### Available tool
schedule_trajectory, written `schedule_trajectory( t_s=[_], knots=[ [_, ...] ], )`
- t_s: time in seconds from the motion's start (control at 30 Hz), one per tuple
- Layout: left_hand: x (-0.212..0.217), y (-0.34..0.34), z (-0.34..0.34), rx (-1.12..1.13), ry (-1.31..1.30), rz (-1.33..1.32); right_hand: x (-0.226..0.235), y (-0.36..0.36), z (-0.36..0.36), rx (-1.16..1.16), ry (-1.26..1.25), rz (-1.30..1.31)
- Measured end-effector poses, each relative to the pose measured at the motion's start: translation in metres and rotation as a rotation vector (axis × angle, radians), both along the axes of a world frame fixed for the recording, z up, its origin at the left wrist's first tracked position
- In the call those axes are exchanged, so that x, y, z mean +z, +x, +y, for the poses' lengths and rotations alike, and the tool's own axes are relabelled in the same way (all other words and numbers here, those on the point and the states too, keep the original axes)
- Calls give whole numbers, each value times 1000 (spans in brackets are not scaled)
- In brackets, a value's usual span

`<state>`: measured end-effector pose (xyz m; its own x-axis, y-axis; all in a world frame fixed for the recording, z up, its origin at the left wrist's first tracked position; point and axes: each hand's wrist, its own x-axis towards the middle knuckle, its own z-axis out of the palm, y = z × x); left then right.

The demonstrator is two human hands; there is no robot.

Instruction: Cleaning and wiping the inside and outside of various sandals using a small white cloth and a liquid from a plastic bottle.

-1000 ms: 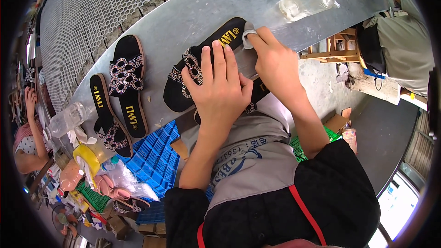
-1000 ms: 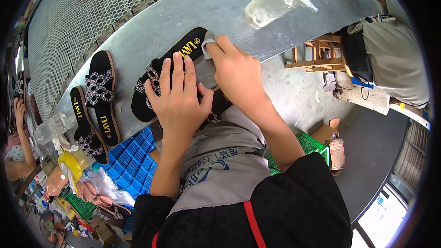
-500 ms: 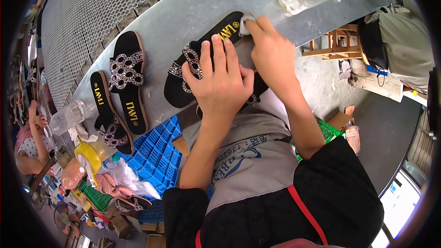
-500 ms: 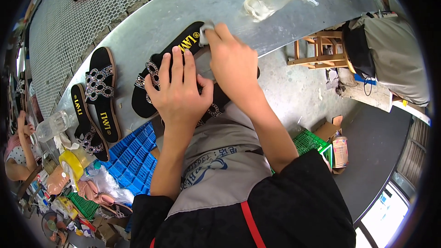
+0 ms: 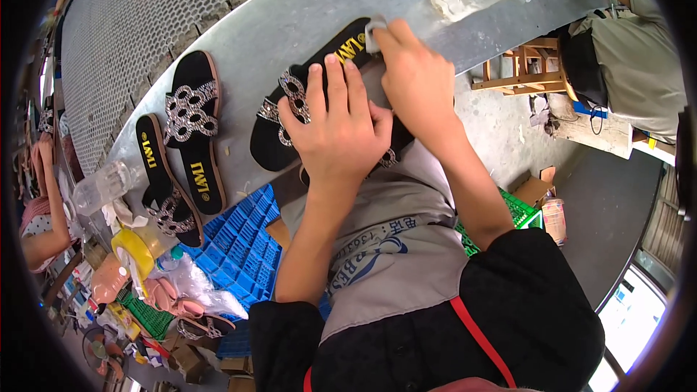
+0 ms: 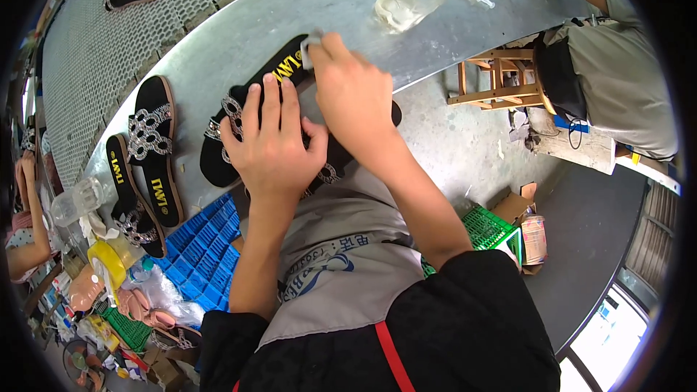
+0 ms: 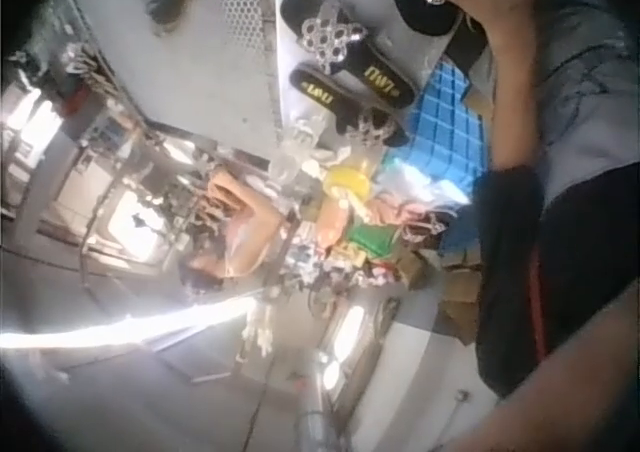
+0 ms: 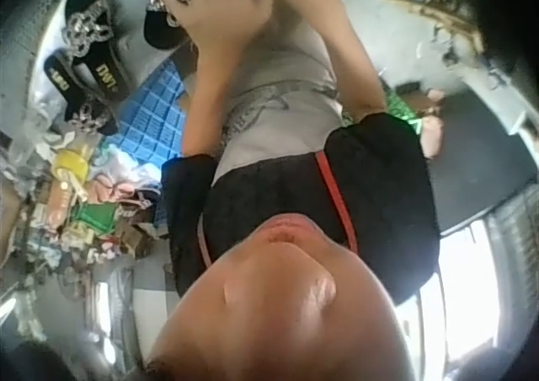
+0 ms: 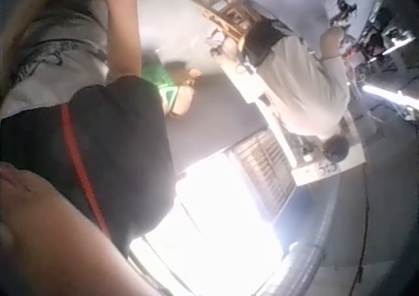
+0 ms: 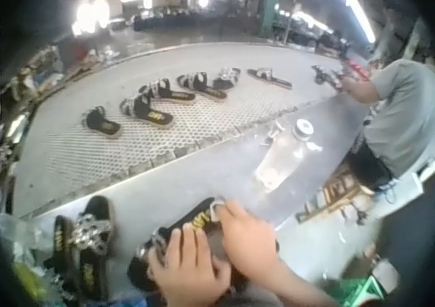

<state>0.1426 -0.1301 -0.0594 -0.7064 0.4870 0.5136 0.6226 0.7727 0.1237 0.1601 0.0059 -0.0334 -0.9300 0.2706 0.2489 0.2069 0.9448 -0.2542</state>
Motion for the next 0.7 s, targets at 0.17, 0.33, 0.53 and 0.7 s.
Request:
schedule_trajectory(
  t_s=[0.17,0.33,0.53,0.7],
  knots=[
    [-5,-3,2,-8,18,35,8,17,0,16,-9,-2],
    [-2,-4,-2,-5,26,34,19,41,7,155,-178,-31],
    [-1,-1,-7,3,32,6,13,28,22,135,-202,22],
    [2,0,-3,4,45,-25,10,-19,36,308,-36,10]
  ],
)
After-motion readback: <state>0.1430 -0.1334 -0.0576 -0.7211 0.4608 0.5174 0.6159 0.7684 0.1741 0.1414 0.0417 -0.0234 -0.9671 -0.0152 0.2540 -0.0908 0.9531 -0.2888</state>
